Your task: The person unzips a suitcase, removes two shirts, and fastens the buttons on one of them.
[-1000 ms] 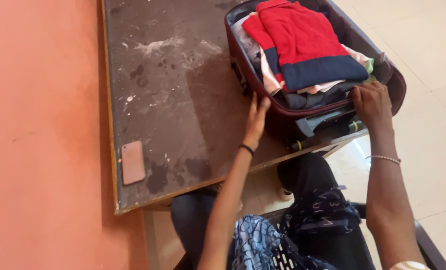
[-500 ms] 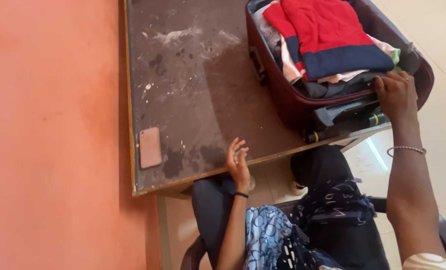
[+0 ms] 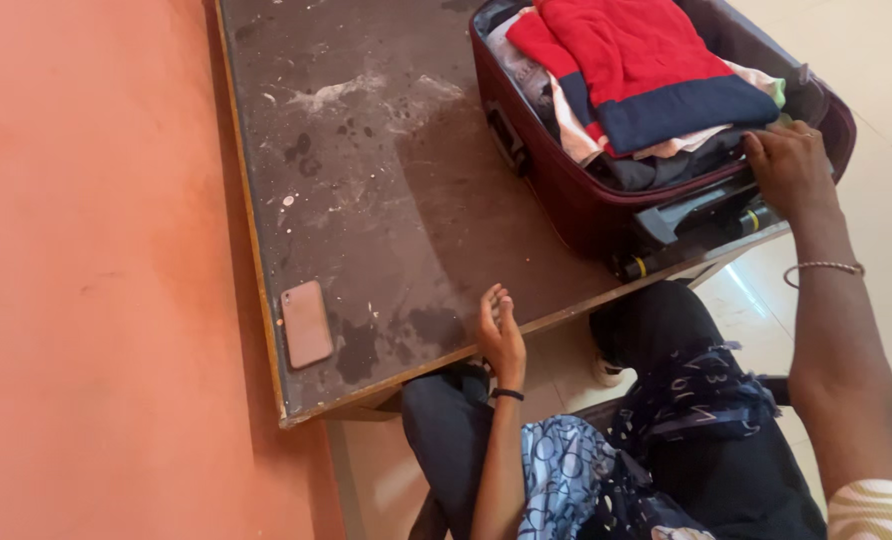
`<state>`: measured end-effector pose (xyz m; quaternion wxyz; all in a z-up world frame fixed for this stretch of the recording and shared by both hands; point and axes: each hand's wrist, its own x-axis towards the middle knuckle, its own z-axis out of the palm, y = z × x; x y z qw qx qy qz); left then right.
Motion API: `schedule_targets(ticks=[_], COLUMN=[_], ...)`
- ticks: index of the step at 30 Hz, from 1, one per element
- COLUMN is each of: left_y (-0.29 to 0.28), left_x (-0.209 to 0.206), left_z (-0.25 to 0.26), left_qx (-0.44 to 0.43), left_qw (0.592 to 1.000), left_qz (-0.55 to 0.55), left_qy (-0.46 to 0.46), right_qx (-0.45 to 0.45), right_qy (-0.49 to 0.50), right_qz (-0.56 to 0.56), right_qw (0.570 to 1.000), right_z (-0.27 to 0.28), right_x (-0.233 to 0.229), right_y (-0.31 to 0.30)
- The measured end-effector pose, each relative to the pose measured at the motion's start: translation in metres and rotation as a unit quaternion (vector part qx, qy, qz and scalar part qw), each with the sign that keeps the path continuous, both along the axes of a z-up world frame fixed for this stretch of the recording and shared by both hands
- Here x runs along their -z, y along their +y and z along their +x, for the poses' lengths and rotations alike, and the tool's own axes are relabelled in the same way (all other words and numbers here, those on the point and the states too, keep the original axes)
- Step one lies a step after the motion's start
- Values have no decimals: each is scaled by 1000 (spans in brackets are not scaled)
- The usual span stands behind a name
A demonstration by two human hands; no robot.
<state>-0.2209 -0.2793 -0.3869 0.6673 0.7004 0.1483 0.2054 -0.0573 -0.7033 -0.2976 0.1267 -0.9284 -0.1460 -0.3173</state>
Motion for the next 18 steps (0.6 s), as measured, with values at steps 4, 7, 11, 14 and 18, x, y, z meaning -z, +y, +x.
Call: schedule_targets(ticks=[4,7,11,14,18], left_y=[-4,-3,-3,-1,-3], left_x=[-9,-8,-2,1,0], left_z=[-2,2,8,6,8], left_qx=[-19,-20,-22,-31,-24], left_qw=[999,999,999,998,997], left_qz=[44,22,3,30,37], left_qy=[17,37,30,54,70], right_qx=[15,18,-84,-120,-88], right_qy=[6,-55,-104,-74,-49], right_qz=[96,151,84,-12,-86], right_qw=[995,987,987,990,991], right_z=[-12,-14,-8,-7,2], right_x=[-6,-29,-74,-94,-94], right_y=[15,46,100,135,151])
